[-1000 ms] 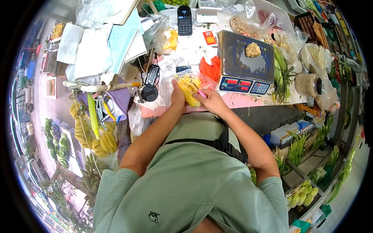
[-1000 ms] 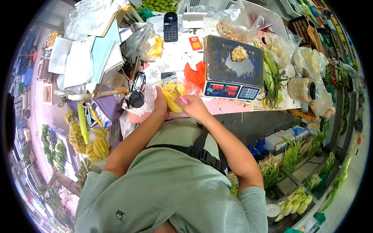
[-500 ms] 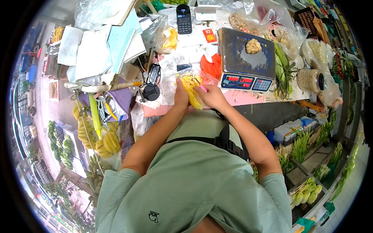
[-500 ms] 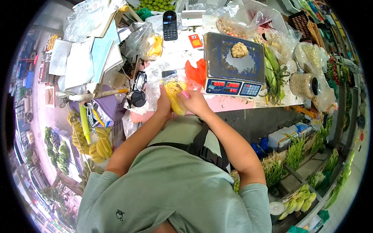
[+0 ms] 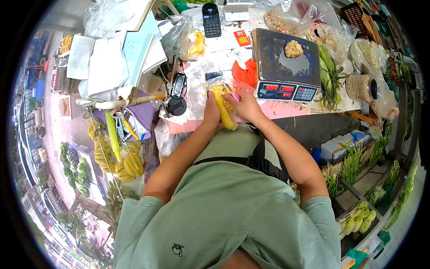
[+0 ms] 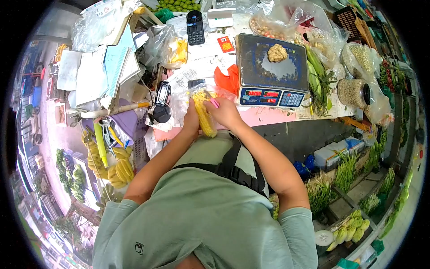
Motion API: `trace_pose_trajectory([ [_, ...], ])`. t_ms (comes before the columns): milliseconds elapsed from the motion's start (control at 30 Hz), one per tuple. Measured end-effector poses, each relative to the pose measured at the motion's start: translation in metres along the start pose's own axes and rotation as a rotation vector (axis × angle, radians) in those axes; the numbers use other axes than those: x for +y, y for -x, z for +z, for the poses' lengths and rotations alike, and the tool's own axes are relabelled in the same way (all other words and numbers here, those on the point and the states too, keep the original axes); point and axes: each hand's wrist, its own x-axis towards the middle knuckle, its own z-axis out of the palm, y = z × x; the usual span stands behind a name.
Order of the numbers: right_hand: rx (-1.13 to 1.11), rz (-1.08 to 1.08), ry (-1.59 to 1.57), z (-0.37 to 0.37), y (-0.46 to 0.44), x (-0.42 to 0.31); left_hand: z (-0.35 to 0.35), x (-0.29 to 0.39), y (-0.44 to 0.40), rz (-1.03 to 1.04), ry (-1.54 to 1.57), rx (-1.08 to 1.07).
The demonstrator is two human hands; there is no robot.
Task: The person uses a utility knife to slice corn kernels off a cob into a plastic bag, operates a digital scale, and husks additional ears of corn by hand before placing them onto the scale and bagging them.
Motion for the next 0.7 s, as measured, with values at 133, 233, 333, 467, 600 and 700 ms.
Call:
trace_pose_trajectory([
  [133,-0.117,0.048,-0.062,0.008,0.001,0.002,-0.001,0.004,0.002,-0.072,0.053,0.018],
  [233,-0.005,-0.036,-0.022,0.012,-0.005,0.016,-0.001,0.005,0.002,-0.012,0.077,-0.013],
  [333,0.026,-0.020,-0.028,0.010,-0.007,0.018,-0.003,0.007,0.001,-0.056,0.185,-0.007],
  [467,-0.157,0.032,-0.115,0.008,0.002,0.006,-0.008,0.003,-0.004,-0.117,0.196,0.058],
  [600,0.021,-0.052,0.004,0.014,-0.007,0.024,-0.009,-0.001,-0.006,-0.134,0.291,0.009],
  [700,0.078,-0.086,-0.011,0.009,-0.005,0.021,-0.010,-0.008,-0.010,-0.102,0.337,-0.017],
])
